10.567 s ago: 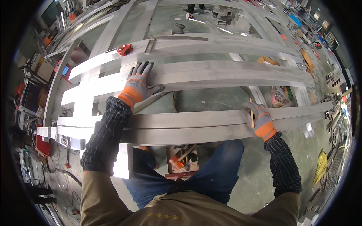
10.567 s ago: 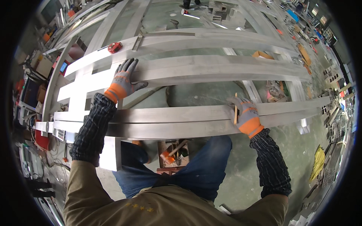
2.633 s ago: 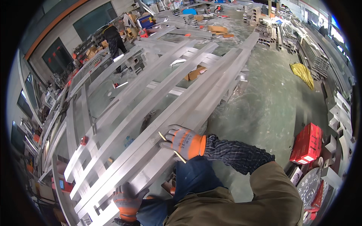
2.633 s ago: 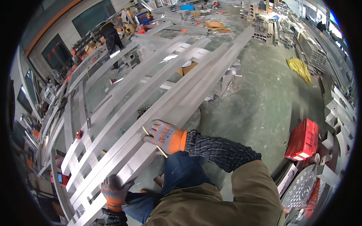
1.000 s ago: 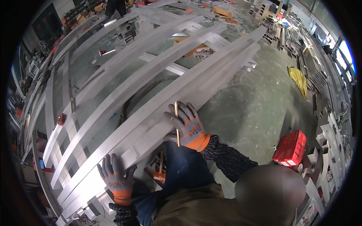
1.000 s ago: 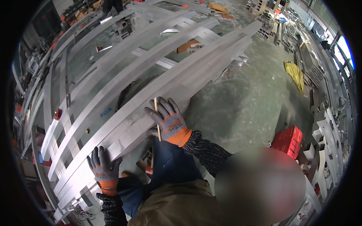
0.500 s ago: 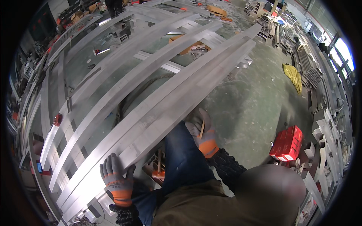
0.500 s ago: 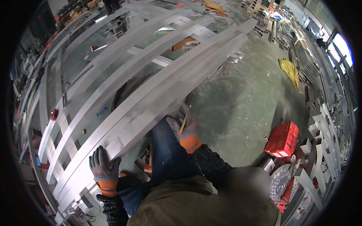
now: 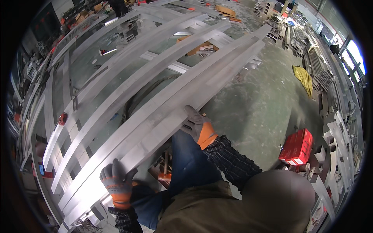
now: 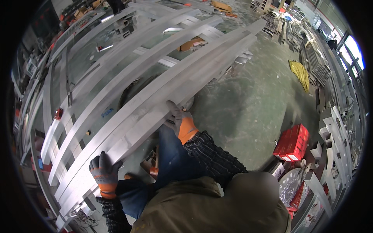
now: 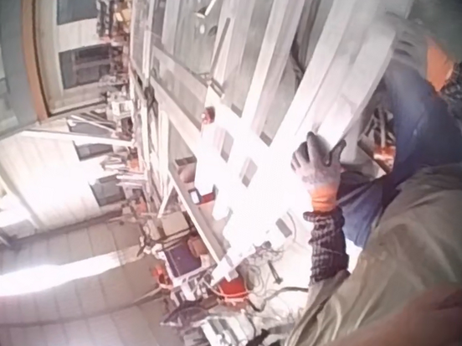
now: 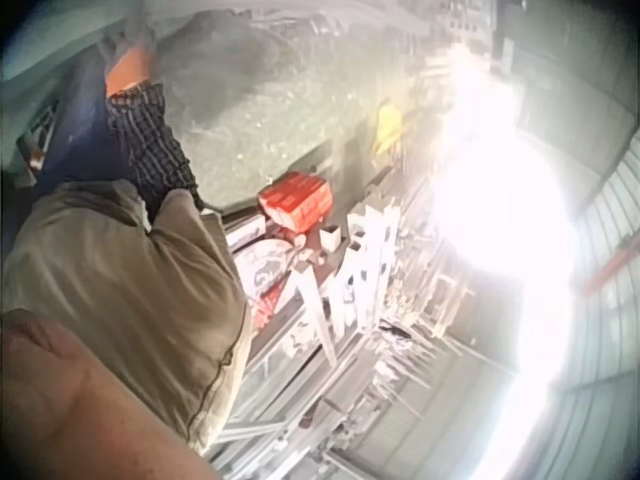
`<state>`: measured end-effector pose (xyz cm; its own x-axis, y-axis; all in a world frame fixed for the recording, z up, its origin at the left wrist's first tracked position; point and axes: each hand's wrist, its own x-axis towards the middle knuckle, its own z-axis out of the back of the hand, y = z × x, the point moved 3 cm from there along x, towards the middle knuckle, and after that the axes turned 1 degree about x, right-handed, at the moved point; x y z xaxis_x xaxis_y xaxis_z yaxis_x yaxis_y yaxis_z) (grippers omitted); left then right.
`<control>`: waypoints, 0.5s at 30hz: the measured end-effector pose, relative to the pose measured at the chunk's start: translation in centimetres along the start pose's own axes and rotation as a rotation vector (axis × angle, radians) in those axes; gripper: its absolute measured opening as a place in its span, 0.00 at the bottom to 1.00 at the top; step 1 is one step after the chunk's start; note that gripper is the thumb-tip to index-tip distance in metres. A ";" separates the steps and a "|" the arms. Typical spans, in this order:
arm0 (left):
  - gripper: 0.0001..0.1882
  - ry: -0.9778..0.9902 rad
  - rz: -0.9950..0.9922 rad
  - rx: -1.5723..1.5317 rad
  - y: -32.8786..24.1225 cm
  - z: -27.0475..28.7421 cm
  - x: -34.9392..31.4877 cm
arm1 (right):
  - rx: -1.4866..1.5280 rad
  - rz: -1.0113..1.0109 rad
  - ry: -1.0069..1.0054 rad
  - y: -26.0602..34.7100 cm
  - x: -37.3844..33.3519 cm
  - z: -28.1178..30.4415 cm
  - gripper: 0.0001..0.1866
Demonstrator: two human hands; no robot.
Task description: The person measures and marks a metal frame using a ruler, pencil, and calculator. They align the ruler on the metal slats, mark measurements, and perform calculations to determine spacing.
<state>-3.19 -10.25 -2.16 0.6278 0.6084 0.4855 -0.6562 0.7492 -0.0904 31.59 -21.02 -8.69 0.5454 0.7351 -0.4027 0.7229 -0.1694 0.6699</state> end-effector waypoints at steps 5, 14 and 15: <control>0.43 0.009 0.013 0.022 -1.8 1.5 -2.7 | -0.029 0.004 -0.101 -0.5 -1.8 1.8 0.33; 0.43 0.049 0.029 -0.019 -2.2 1.7 -4.4 | -0.064 -0.001 -0.079 -1.0 -3.2 4.2 0.33; 0.43 0.045 0.011 -0.017 -2.1 1.4 -4.7 | -0.022 0.058 0.041 -2.2 -2.4 6.9 0.32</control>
<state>-5.39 -15.08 -3.03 0.6394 0.6272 0.4447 -0.6560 0.7467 -0.1100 31.60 -26.95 -13.47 0.5683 0.7506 -0.3372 0.6808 -0.1986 0.7051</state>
